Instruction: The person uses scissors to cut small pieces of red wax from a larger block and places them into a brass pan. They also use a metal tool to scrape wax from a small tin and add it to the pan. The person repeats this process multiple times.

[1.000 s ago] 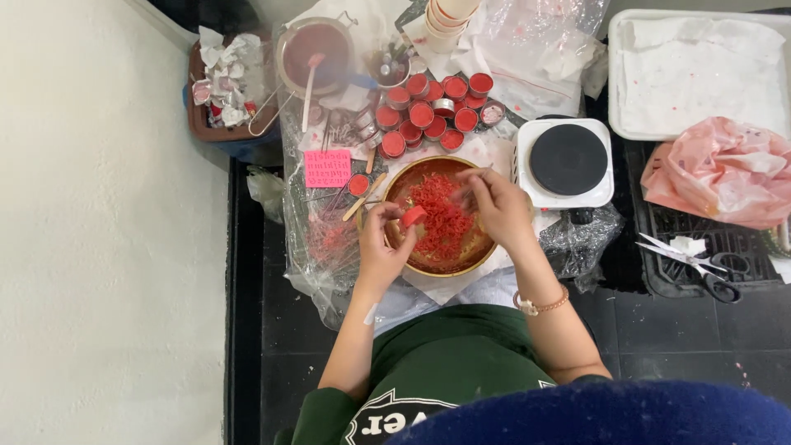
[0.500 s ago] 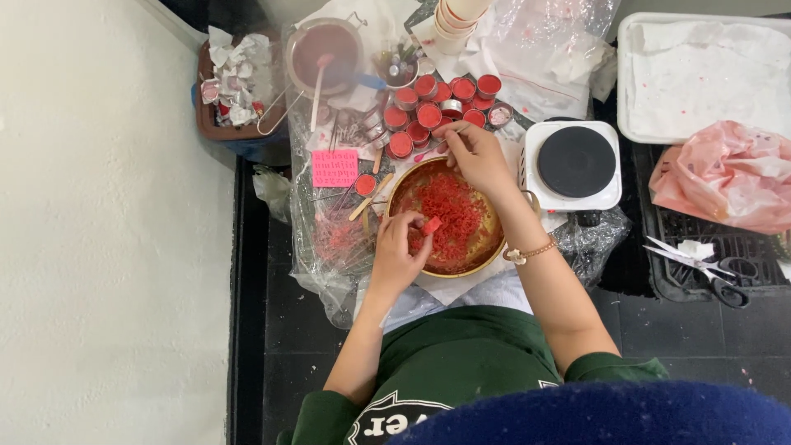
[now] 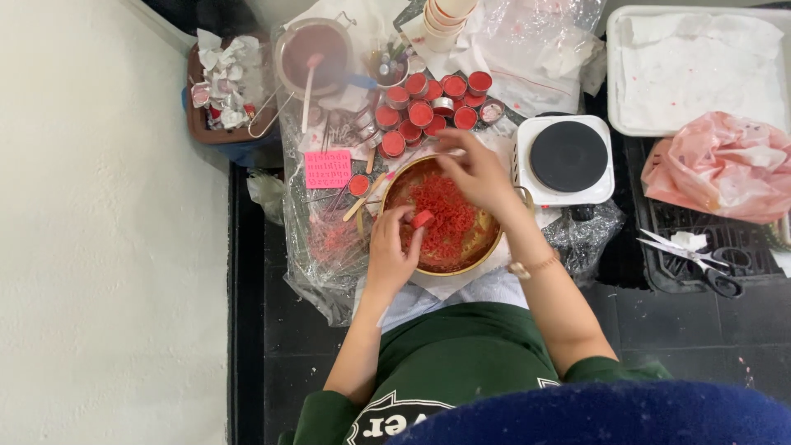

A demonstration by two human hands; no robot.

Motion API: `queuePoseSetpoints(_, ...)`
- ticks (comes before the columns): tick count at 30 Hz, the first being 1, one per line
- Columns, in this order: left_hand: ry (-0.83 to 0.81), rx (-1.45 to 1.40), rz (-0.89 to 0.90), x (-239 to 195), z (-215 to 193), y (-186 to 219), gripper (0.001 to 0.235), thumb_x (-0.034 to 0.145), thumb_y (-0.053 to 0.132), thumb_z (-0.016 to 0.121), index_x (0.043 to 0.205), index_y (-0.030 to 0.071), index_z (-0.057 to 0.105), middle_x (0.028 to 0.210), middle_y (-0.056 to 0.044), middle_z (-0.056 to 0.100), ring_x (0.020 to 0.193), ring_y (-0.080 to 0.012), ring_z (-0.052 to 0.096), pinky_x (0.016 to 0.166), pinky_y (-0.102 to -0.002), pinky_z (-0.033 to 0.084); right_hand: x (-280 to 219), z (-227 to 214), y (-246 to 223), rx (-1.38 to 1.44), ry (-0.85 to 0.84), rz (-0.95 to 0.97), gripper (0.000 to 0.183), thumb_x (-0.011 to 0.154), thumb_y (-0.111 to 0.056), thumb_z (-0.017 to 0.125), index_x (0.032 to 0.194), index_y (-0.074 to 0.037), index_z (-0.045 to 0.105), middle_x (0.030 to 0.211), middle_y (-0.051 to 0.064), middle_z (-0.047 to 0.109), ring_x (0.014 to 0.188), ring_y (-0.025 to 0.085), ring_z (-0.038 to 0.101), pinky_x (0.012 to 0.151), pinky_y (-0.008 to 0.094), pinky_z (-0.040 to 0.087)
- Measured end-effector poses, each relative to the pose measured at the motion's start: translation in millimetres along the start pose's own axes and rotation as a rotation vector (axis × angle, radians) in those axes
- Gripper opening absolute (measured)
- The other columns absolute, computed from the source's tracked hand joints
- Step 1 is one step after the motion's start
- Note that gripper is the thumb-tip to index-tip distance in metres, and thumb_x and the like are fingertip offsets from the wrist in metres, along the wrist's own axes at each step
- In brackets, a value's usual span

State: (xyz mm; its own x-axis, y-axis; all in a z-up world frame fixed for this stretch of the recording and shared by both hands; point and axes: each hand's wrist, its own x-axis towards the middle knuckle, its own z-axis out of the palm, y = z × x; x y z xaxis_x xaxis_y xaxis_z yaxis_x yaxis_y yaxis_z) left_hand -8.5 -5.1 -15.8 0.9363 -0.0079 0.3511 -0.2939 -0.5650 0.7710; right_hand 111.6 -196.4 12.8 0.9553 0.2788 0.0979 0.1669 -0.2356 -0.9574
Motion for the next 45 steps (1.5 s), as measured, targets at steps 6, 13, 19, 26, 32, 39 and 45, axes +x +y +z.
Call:
queuePoseSetpoints(6, -0.018, -0.014, 0.009, 2, 0, 2, 0.045, 0.091, 0.010, 0.073, 0.133, 0.006, 0.056, 0.109, -0.011, 0.065, 0.108, -0.0312, 0.062, 0.102, -0.044, 0.046, -111, -76, 11, -0.106, 0.380, 0.019, 0.025, 0.105, 0.000, 0.058, 0.130, -0.003, 0.063, 0.118, 0.008, 0.071, 0.102, 0.013, 0.070, 0.083, 0.024, 0.058)
queuePoseSetpoints(13, -0.047, -0.019, 0.123, 8, 12, 13, 0.045, 0.090, 0.008, 0.073, 0.132, 0.007, 0.057, 0.108, -0.008, 0.066, 0.109, -0.0304, 0.062, 0.110, -0.047, 0.041, -231, -173, 32, -0.478, 0.828, 0.129, 0.014, 0.112, -0.002, 0.065, 0.126, -0.003, 0.068, 0.117, 0.008, 0.073, 0.102, 0.009, 0.068, 0.084, 0.023, 0.055)
queuePoseSetpoints(19, -0.128, -0.051, 0.206, 18, 37, 43, 0.044, 0.092, 0.010, 0.074, 0.132, 0.009, 0.057, 0.107, -0.004, 0.067, 0.107, -0.0219, 0.066, 0.107, -0.042, 0.041, -285, -210, 53, -1.098, 0.821, 0.239, 0.023, 0.100, 0.005, 0.068, 0.120, -0.004, 0.073, 0.117, 0.013, 0.072, 0.117, 0.036, 0.061, 0.105, 0.044, 0.047)
queuePoseSetpoints(26, -0.248, -0.072, 0.372, 33, 78, 89, 0.041, 0.092, 0.011, 0.074, 0.130, 0.008, 0.058, 0.110, -0.006, 0.066, 0.109, -0.0230, 0.064, 0.110, -0.045, 0.039, -294, -216, 55, -1.049, 0.808, 0.220, 0.037, 0.092, 0.011, 0.055, 0.120, -0.006, 0.071, 0.130, 0.012, 0.069, 0.124, 0.035, 0.060, 0.112, 0.046, 0.046)
queuePoseSetpoints(32, -0.393, -0.163, 0.507, 41, 126, 125, 0.042, 0.090, 0.011, 0.073, 0.129, 0.009, 0.058, 0.118, -0.007, 0.067, 0.112, -0.0232, 0.064, 0.107, -0.044, 0.038, -290, -221, 41, -1.029, 0.807, 0.280, 0.038, 0.091, 0.011, 0.058, 0.121, -0.008, 0.072, 0.131, 0.011, 0.070, 0.119, 0.035, 0.063, 0.100, 0.047, 0.048)
queuePoseSetpoints(39, -0.522, -0.207, 0.616, 33, 173, 151, 0.040, 0.090, 0.011, 0.073, 0.128, 0.011, 0.059, 0.115, -0.005, 0.066, 0.111, -0.0223, 0.065, 0.106, -0.043, 0.038, -293, -226, 36, -0.928, 0.820, 0.335, 0.046, 0.086, 0.013, 0.063, 0.126, -0.009, 0.070, 0.121, 0.013, 0.069, 0.112, 0.036, 0.062, 0.098, 0.045, 0.049)
queuePoseSetpoints(45, -0.568, -0.218, 0.569, 28, 179, 154, 0.040, 0.091, 0.011, 0.072, 0.129, 0.011, 0.059, 0.112, -0.005, 0.067, 0.106, -0.0207, 0.065, 0.109, -0.045, 0.037, -299, -221, 18, -1.029, 0.798, 0.351, 0.049, 0.073, 0.010, 0.070, 0.118, -0.009, 0.072, 0.112, 0.012, 0.071, 0.112, 0.036, 0.060, 0.100, 0.046, 0.046)
